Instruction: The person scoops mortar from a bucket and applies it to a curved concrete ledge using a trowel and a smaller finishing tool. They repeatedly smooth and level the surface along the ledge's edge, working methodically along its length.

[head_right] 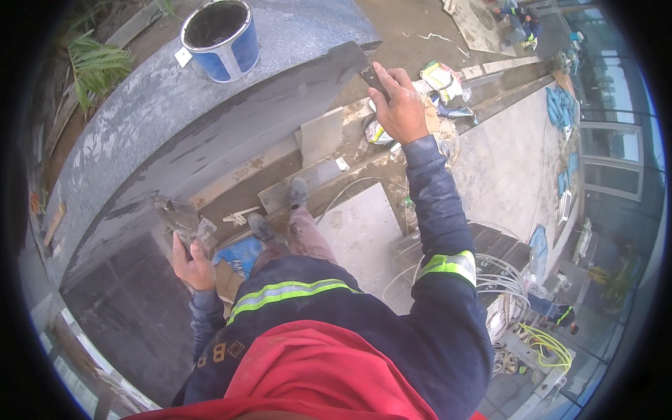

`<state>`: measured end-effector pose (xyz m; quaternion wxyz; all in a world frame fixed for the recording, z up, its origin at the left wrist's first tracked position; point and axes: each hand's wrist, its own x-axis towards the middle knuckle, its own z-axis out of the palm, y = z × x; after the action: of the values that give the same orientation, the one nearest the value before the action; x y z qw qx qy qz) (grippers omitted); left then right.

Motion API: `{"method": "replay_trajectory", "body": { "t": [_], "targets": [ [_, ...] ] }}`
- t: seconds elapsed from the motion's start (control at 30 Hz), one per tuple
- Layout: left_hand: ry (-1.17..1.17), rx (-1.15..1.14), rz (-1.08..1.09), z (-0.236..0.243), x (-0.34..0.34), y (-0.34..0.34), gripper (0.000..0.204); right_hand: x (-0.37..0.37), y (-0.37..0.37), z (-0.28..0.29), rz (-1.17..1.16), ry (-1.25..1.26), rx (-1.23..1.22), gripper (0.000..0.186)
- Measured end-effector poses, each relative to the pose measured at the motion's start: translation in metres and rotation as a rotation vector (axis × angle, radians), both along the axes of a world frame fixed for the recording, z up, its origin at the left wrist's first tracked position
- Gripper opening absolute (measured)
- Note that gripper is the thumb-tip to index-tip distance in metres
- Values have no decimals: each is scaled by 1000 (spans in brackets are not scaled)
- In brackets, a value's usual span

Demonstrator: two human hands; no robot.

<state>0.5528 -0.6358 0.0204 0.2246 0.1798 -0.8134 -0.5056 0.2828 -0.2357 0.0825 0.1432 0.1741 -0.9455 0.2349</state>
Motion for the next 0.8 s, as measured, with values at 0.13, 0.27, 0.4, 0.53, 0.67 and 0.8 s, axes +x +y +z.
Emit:
{"method": "replay_trajectory", "body": {
  "t": [0.13, 0.27, 0.4, 0.53, 0.67, 0.8],
  "targets": [
    [18, -111, -56, 0, 1, -3, 55, -5, 0, -23, -95, 18, -27, 44],
    [-9, -100, -35, 1, 0, -2, 57, -23, 12, -22, -216, 24, 34, 43],
    [-43, -155, -19, 3, -4, 6, 59, -43, 26, -20, -278, 35, 93, 44],
    [-35, -156, -48, 5, -9, 12, 57, -63, 36, -23, -323, 76, 108, 44],
    [-6, -147, -59, 5, -12, 13, 54, -60, 38, -12, -295, 122, 36, 45],
    [-37, -113, -53, 4, -9, 11, 55, -21, 19, -14, -212, 70, -17, 46]
  ]
}}
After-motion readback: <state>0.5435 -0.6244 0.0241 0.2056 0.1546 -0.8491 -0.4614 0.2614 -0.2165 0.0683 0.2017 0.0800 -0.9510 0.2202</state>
